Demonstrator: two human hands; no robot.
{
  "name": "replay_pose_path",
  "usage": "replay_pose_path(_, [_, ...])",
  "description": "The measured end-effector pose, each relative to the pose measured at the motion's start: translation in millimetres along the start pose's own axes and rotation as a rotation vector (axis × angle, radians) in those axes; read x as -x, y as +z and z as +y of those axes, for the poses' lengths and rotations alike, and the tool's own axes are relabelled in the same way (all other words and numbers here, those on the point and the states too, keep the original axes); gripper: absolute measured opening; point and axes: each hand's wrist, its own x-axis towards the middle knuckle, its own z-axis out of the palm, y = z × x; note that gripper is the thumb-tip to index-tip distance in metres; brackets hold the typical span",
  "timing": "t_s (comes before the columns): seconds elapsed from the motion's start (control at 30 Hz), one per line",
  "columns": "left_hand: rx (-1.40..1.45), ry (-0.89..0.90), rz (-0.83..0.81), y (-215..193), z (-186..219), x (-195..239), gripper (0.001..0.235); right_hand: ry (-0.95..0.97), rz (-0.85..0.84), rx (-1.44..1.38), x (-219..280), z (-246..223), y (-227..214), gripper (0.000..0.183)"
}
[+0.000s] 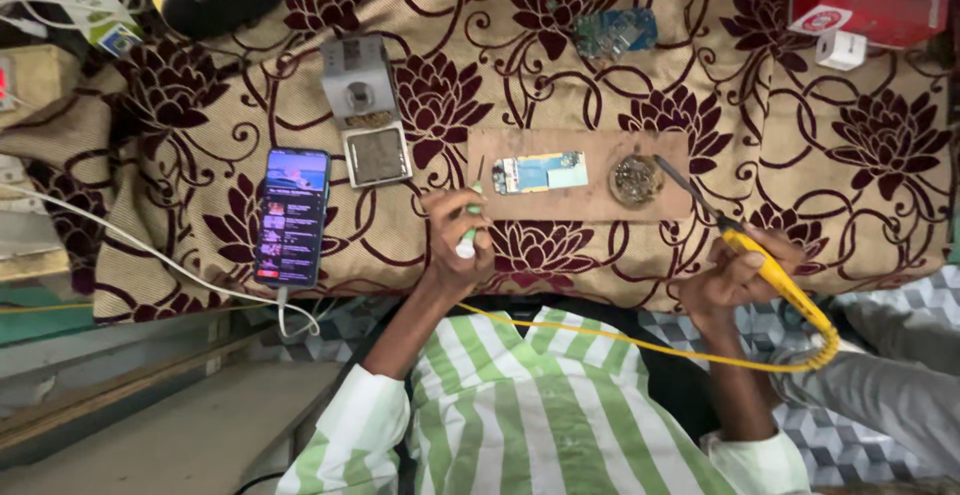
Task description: The person uses a soldering iron and solder wire to attach components to a small circuit board. They repeatedly apply heat and solder to specific points on the board while holding it steady with their other hand.
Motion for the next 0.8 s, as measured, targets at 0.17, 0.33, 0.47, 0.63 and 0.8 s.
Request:
replay_pose_path(0.17, [-0.017, 0.024, 0.091, 3.5, 2.6, -2.1, 0.032, 0.024, 0.039, -0.047, 22.8, 16.2, 6.1, 0.053])
replay_pose_path(0.33, [-0.066, 0.038, 0.096, 5.7, 3.1, -6.0, 0.024, -0.031, 0.003, 0.005, 34.7, 16.8, 8.0, 0.055])
replay_pose_path(0.47, [-0.057, 0.072, 0.109, 9.3, -0.9, -4.3, 0.023, 0.031, 0.016, 0.071, 29.7, 13.3, 8.2, 0.056])
replay_pose_path(0.63, [-0.076, 0.048, 0.123, 9.8, 0.3, -3.8, 0.025, 0.093, 0.052, 0.043, 22.9, 0.5, 8.7, 0.057])
replay_pose_path(0.8, [-0.037, 0.036, 0.116, 7.0, 3.2, -7.7, 0.021, 0.128, -0.099, 0.096, 24.8, -9.4, 8.6, 0.049])
